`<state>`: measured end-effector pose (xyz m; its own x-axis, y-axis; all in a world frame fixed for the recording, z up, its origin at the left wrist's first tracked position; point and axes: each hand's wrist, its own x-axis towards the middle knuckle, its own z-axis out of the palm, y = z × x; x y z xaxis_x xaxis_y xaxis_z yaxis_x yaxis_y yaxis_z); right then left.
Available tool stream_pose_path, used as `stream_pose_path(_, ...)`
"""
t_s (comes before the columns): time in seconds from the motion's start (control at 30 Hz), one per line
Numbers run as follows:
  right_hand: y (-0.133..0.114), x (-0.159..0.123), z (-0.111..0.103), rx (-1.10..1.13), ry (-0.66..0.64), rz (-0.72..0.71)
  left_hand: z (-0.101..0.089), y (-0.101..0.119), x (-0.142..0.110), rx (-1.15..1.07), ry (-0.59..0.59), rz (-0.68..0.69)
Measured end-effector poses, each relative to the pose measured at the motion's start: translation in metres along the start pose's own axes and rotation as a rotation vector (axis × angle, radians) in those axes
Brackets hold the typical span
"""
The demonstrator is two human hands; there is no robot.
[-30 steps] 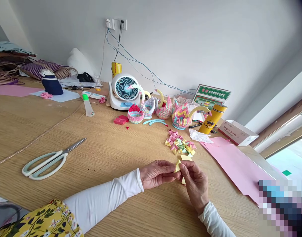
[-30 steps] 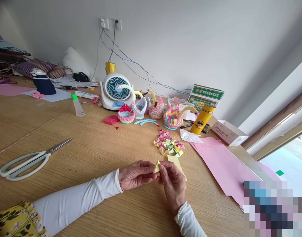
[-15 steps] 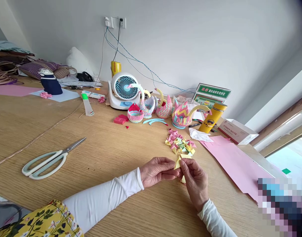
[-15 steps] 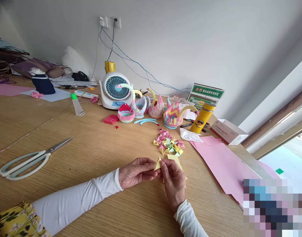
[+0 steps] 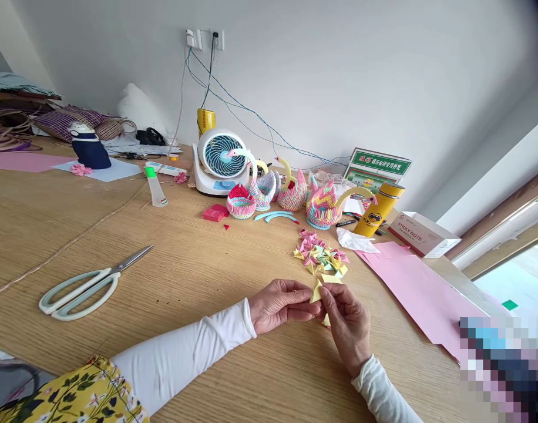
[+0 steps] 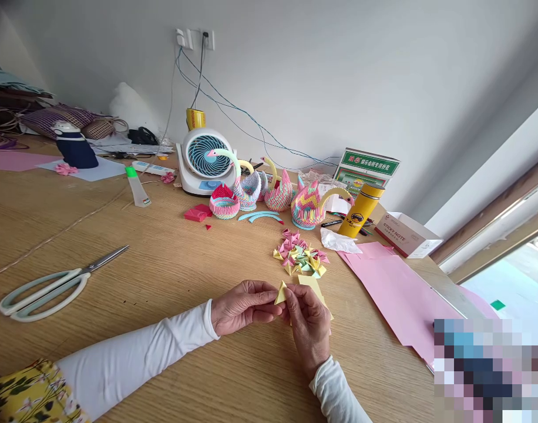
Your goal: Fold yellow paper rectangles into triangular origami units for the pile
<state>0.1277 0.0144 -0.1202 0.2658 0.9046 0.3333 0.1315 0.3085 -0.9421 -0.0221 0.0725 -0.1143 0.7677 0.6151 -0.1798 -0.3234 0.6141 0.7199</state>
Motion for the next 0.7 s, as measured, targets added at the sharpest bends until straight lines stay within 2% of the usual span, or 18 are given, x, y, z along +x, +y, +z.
stream_pose_path(0.23,0.008,0.002,-0.004,-0.144,0.002,-0.053,0.006,-0.003,0.001,0.204,0.086,0.194)
stream_pose_path(0.5,0.014,0.001,-0.006,-0.240,-0.018,-0.095,0.009,-0.002,-0.001,0.375,0.102,0.188)
stream_pose_path(0.7,0.012,0.000,-0.006,-0.267,-0.043,-0.079,0.005,-0.004,0.000,0.418,0.086,0.217)
